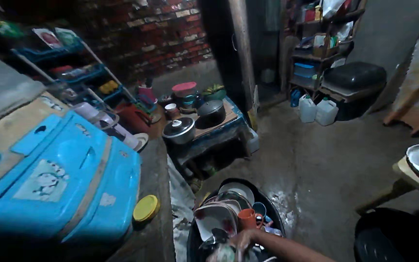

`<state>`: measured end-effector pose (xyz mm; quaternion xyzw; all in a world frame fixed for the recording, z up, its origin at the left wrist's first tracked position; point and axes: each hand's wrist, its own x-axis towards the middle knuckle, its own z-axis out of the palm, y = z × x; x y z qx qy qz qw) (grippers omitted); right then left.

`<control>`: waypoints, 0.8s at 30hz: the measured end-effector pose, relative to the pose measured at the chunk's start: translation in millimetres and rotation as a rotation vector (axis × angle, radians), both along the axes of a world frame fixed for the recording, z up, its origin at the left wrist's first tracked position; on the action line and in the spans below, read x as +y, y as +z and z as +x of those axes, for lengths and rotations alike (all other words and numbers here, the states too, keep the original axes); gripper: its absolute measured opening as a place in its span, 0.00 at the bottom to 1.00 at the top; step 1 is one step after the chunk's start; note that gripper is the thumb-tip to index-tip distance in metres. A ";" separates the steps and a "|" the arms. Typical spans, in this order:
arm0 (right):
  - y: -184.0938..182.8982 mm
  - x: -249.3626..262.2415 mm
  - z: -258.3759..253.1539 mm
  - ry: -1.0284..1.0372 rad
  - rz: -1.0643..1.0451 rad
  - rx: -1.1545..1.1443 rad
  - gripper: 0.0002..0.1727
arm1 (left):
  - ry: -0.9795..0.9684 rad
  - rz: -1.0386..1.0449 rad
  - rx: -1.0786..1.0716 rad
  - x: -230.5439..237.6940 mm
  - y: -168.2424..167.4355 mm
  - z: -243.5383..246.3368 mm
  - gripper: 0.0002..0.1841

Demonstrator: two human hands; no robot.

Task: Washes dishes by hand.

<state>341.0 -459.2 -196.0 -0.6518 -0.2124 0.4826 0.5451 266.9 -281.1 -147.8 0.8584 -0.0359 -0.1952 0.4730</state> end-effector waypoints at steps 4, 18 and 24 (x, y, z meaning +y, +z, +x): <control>-14.5 10.4 -6.7 -0.066 0.358 -0.060 0.57 | -0.007 -0.181 0.016 31.3 -27.0 20.2 0.42; -15.6 52.6 -35.7 -0.661 0.367 0.348 0.28 | 0.625 -0.072 -0.686 -42.3 -59.5 -15.9 0.14; -14.5 67.2 -36.0 -0.672 0.376 0.229 0.33 | 0.603 -0.025 -0.728 -35.5 -59.5 -13.1 0.20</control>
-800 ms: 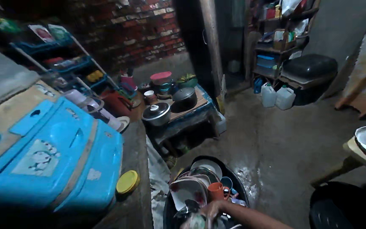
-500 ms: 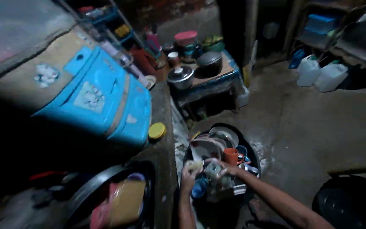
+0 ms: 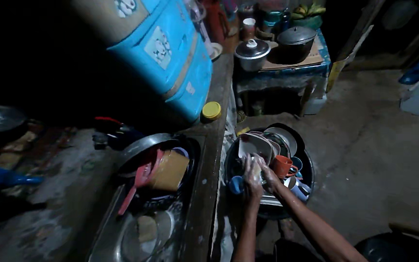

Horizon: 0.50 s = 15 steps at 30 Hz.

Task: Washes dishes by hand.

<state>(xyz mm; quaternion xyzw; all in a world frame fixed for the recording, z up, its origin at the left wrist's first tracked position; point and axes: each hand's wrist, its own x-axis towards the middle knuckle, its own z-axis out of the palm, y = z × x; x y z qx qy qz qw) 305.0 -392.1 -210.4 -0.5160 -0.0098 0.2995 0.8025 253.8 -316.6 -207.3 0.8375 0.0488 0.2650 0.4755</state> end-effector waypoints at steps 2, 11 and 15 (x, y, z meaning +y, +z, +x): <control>4.2 -3.3 8.4 0.023 -0.048 -0.084 0.30 | -0.038 0.069 0.054 -11.4 -3.2 -13.6 0.22; 14.1 -0.5 9.3 -0.006 0.097 0.112 0.29 | -0.010 -0.078 0.001 -10.6 6.3 -0.3 0.22; 13.6 -7.6 6.3 0.091 0.095 0.075 0.30 | 0.023 -0.334 0.008 0.0 8.7 3.9 0.26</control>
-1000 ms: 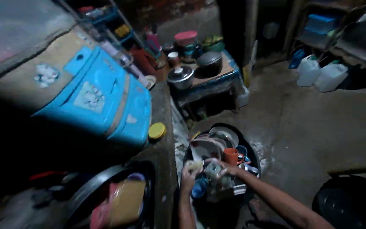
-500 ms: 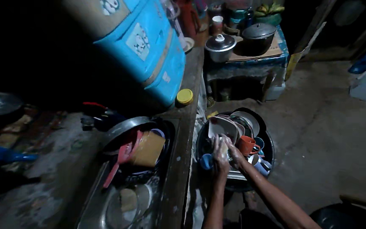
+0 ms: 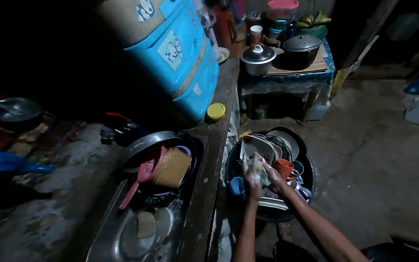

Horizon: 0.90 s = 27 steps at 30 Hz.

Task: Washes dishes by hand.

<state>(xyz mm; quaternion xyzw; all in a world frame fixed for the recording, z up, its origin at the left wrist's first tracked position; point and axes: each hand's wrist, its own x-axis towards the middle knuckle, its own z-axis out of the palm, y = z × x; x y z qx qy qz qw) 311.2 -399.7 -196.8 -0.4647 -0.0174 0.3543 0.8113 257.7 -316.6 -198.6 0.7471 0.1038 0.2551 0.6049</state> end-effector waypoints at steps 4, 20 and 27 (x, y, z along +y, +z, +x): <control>-6.9 -5.1 -11.0 0.094 0.167 -0.100 0.63 | 0.193 0.034 0.147 18.7 38.0 22.9 0.14; -11.1 -8.4 -11.0 0.096 0.080 -0.356 0.84 | 0.180 -0.162 0.083 20.1 24.2 26.5 0.13; -15.9 -14.6 -10.2 0.056 0.052 -0.344 0.78 | 0.099 -0.082 0.093 12.0 15.6 24.0 0.12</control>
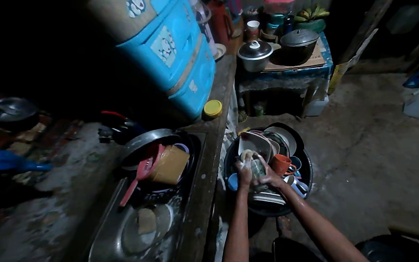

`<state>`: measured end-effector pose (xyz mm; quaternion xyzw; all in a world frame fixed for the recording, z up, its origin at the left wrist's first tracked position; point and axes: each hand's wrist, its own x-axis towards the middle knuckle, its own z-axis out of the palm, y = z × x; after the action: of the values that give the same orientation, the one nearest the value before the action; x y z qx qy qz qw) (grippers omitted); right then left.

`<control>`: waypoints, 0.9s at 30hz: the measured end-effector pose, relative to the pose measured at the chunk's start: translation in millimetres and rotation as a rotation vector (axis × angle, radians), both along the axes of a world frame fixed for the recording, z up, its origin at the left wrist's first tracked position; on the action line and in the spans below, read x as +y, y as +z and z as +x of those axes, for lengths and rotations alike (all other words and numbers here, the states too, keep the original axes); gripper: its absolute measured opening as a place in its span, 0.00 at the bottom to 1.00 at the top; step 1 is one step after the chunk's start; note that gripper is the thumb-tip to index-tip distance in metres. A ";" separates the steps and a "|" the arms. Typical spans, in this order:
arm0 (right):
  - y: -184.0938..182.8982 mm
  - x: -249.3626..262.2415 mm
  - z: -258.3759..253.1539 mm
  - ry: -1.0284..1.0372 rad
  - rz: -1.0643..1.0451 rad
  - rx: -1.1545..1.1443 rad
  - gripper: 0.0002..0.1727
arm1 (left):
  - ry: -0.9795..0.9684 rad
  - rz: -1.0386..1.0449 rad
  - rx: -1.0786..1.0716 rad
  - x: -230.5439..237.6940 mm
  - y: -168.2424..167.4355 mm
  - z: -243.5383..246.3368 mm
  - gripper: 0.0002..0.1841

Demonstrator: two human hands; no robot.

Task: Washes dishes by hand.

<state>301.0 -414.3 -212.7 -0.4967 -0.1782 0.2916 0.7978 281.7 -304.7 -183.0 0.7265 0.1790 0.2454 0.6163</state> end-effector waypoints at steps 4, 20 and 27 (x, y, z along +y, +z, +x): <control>7.4 9.8 1.2 -0.267 0.351 0.580 0.29 | -0.254 0.038 -0.181 -2.9 -24.9 -12.5 0.22; 34.2 38.5 21.8 -0.638 0.242 0.965 0.09 | 0.017 0.726 -0.440 -16.5 -36.8 -31.9 0.07; 26.5 40.5 27.6 -0.681 0.239 0.967 0.08 | 0.100 0.634 -0.096 -24.6 -27.2 -39.4 0.08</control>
<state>328.6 -373.8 -186.2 -0.2438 0.3424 0.1906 0.8871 242.3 -329.3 -210.2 0.8602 0.0999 0.3531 0.3541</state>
